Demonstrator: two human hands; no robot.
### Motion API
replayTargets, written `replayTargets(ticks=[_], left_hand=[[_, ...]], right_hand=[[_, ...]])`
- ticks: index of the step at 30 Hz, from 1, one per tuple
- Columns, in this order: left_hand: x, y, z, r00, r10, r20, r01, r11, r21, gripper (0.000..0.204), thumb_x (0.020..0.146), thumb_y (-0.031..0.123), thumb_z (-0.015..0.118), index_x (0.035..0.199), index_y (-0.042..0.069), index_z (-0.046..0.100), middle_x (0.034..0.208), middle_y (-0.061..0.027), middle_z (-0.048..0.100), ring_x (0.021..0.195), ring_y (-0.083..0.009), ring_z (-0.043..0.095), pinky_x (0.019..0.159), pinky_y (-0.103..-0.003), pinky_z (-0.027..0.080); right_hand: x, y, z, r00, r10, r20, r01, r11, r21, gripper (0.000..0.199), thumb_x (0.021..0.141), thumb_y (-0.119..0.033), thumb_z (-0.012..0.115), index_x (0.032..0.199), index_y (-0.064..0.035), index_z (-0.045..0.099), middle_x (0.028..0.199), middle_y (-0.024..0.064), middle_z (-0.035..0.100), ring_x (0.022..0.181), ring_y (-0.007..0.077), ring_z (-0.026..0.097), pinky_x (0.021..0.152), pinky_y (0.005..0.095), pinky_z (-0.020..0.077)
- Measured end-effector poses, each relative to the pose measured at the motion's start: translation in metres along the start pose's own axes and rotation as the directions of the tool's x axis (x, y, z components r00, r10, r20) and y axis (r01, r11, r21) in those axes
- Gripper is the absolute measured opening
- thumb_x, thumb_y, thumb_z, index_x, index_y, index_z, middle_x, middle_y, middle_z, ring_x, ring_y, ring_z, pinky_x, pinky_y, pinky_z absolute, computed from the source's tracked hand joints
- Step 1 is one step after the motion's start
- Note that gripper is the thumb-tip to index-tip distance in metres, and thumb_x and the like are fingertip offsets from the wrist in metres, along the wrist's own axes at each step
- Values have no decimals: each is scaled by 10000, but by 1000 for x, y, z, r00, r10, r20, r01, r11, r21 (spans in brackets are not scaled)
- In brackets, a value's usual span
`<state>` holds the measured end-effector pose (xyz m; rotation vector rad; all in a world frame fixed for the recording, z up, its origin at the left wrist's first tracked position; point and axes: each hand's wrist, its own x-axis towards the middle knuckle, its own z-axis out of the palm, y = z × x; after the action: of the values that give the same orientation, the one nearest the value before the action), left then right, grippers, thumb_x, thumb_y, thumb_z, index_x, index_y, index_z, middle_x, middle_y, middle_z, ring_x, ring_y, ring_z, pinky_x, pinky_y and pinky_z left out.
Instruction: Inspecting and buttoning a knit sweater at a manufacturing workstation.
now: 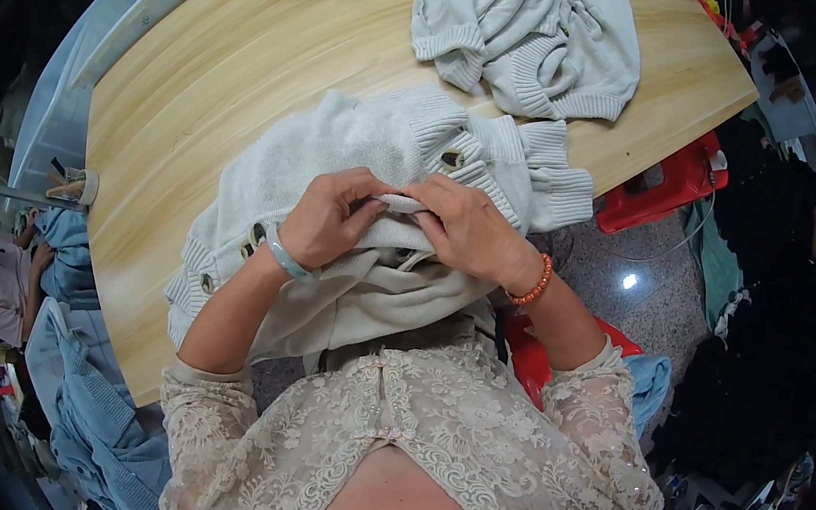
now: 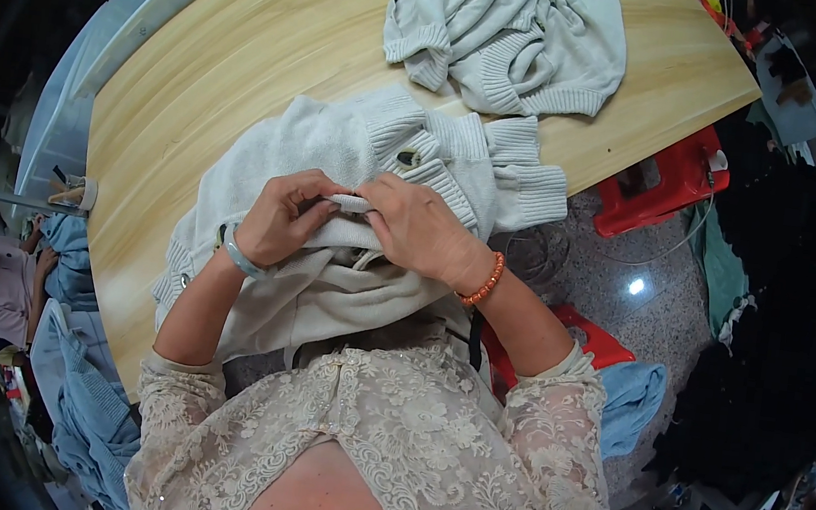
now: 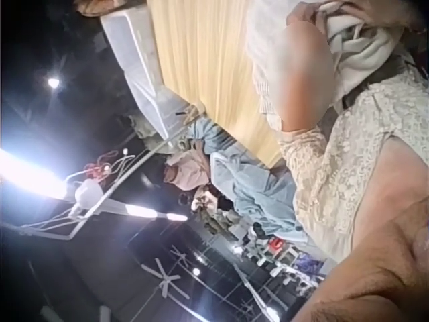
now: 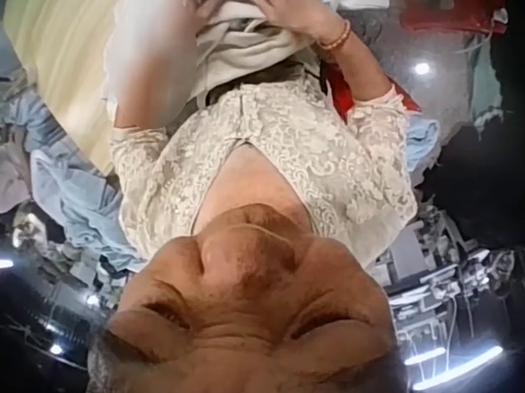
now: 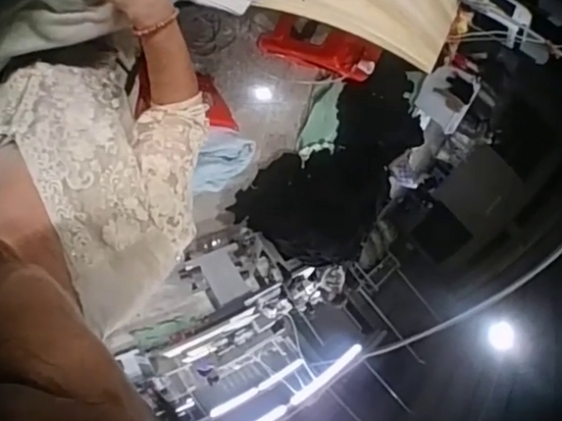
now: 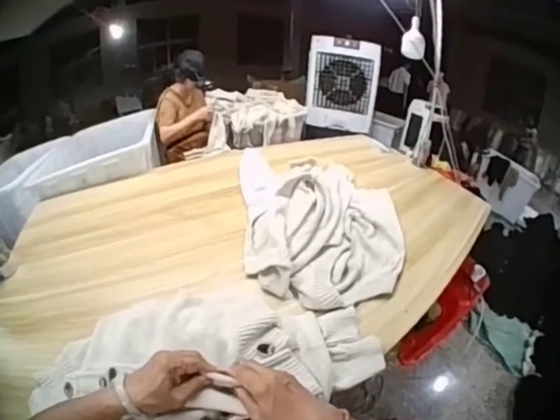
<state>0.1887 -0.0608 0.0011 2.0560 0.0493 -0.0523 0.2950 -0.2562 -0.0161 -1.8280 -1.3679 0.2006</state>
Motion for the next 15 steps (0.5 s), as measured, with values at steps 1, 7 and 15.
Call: replayTargets(ticks=[1,7,15], left_hand=[[0,-6,-1,1000,-11,5,11,1000,-17,202,890,-89,572,1070,-50,654,898,-51,604,818,-84,556,734,-226,459],[3,0,-3,997,-74,23,76,992,-98,135,901,-45,589,1014,-18,657,838,-7,625,764,-53,538,677,-210,448],[10,11,0,990,-61,-124,106,914,391,141,829,116,713,895,6,653,784,-119,659,638,-247,613,600,-342,484]], right_hand=[[1,1,0,1000,-10,-9,10,1000,7,249,815,-4,597,1062,21,592,925,173,589,822,368,621,723,415,504],[1,3,2,999,-43,-28,47,989,141,166,809,-8,615,974,10,625,896,158,594,782,339,619,660,382,484],[-19,6,-38,990,137,14,-127,951,-282,184,822,-204,702,926,-72,625,903,83,596,754,317,636,644,399,504]])
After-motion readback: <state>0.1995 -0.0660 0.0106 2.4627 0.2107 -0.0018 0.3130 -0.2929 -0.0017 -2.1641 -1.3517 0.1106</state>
